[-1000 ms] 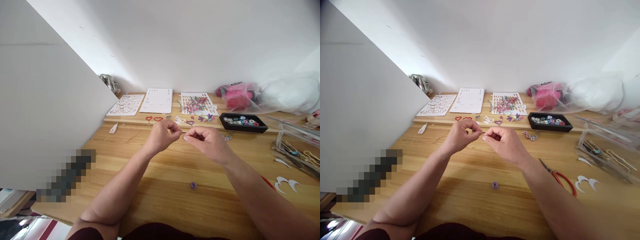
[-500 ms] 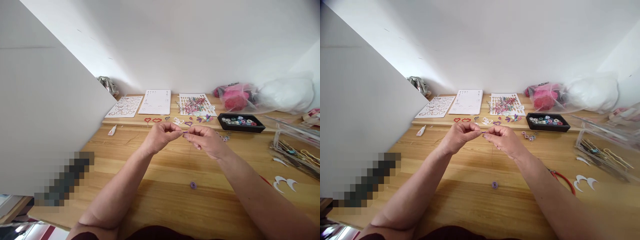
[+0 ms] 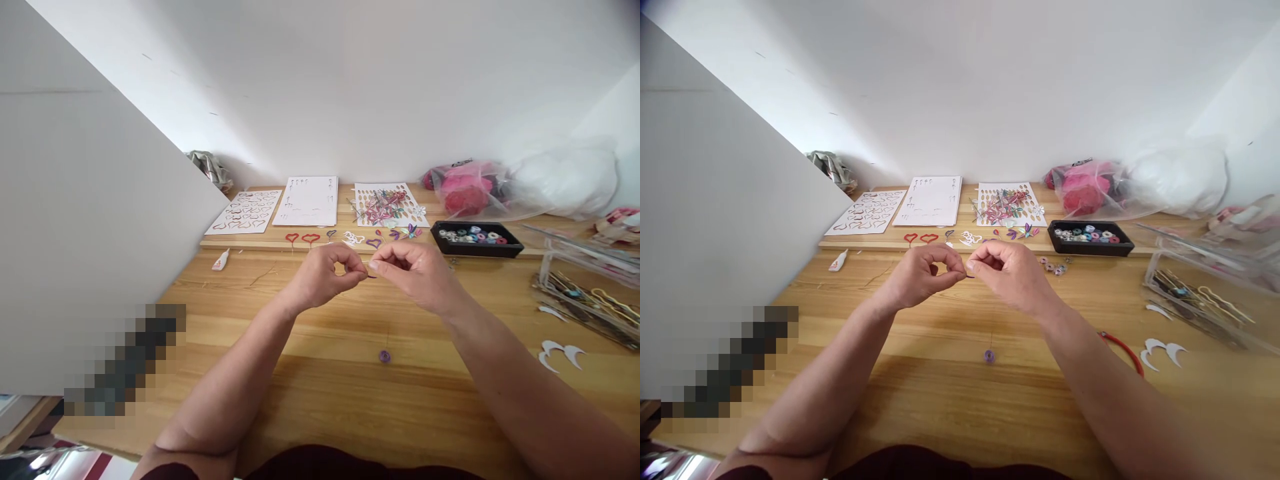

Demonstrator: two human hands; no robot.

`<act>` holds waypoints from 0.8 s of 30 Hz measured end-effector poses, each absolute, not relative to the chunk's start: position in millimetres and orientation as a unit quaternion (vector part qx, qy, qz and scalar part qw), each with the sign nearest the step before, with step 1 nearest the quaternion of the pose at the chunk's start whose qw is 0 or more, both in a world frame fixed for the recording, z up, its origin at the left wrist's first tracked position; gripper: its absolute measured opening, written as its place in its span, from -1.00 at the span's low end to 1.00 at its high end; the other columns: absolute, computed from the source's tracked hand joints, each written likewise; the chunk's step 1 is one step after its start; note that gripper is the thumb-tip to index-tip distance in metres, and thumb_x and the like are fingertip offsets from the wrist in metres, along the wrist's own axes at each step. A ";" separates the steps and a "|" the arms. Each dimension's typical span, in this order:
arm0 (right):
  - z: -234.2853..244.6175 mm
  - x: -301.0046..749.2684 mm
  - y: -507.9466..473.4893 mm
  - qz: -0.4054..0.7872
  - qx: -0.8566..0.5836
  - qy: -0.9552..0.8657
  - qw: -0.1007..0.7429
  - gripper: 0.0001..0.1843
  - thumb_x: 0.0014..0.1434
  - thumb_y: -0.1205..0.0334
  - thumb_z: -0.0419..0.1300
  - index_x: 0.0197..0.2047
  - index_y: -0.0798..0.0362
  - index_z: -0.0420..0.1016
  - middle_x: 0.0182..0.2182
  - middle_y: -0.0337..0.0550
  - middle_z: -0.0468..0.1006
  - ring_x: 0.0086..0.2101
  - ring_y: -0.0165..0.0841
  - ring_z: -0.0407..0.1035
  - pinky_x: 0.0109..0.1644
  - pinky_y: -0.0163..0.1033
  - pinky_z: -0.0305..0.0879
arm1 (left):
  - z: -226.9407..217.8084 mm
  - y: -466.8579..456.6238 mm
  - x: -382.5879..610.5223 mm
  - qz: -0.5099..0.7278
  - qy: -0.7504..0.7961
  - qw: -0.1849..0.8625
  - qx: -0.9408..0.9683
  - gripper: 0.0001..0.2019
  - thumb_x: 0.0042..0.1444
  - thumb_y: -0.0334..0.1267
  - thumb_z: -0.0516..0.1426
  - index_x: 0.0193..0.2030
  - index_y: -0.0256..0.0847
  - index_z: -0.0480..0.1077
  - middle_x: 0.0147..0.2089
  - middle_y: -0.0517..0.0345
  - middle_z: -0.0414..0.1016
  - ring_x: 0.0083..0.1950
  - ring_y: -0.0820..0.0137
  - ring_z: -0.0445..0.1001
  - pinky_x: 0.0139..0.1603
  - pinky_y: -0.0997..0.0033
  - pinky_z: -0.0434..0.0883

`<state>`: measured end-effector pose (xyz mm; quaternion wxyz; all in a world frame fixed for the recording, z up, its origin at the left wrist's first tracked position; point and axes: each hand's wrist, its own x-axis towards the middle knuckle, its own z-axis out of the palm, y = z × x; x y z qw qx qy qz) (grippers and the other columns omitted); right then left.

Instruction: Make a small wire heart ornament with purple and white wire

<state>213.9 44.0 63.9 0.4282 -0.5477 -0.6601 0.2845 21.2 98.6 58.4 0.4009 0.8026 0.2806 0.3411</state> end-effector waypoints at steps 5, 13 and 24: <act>54.8 218.8 55.3 0.421 -0.512 -0.586 0.466 -0.71 0.08 0.00 0.34 -0.38 0.08 0.54 -0.59 -0.31 0.34 -0.59 -0.52 0.05 -0.53 -0.29 -0.08 | 58.5 100.9 20.0 0.350 0.275 0.499 0.744 -0.82 0.10 -0.17 0.27 -0.34 -0.27 0.52 -0.31 0.09 0.54 -0.28 0.44 0.45 -0.23 0.42 0.35; 43.5 199.3 51.7 0.466 -0.529 -0.550 0.448 -0.69 0.06 -0.01 0.35 -0.40 0.09 0.51 -0.56 -0.26 0.44 -0.63 -0.54 0.08 -0.57 -0.32 -0.08 | 49.5 106.7 25.7 0.446 0.379 0.438 0.682 -0.85 0.04 -0.22 0.29 -0.40 -0.26 0.50 -0.33 0.13 0.54 -0.27 0.43 0.46 -0.14 0.38 0.39; 62.2 212.1 43.7 0.311 -0.548 -0.647 0.429 -0.81 0.15 0.11 0.27 -0.41 0.05 0.51 -0.61 -0.33 0.27 -0.58 -0.49 0.05 -0.52 -0.29 -0.08 | 59.2 98.5 21.7 0.359 0.252 0.351 0.827 -0.89 0.13 -0.34 0.21 -0.41 -0.23 0.50 -0.26 0.08 0.57 -0.20 0.40 0.50 -0.09 0.38 0.40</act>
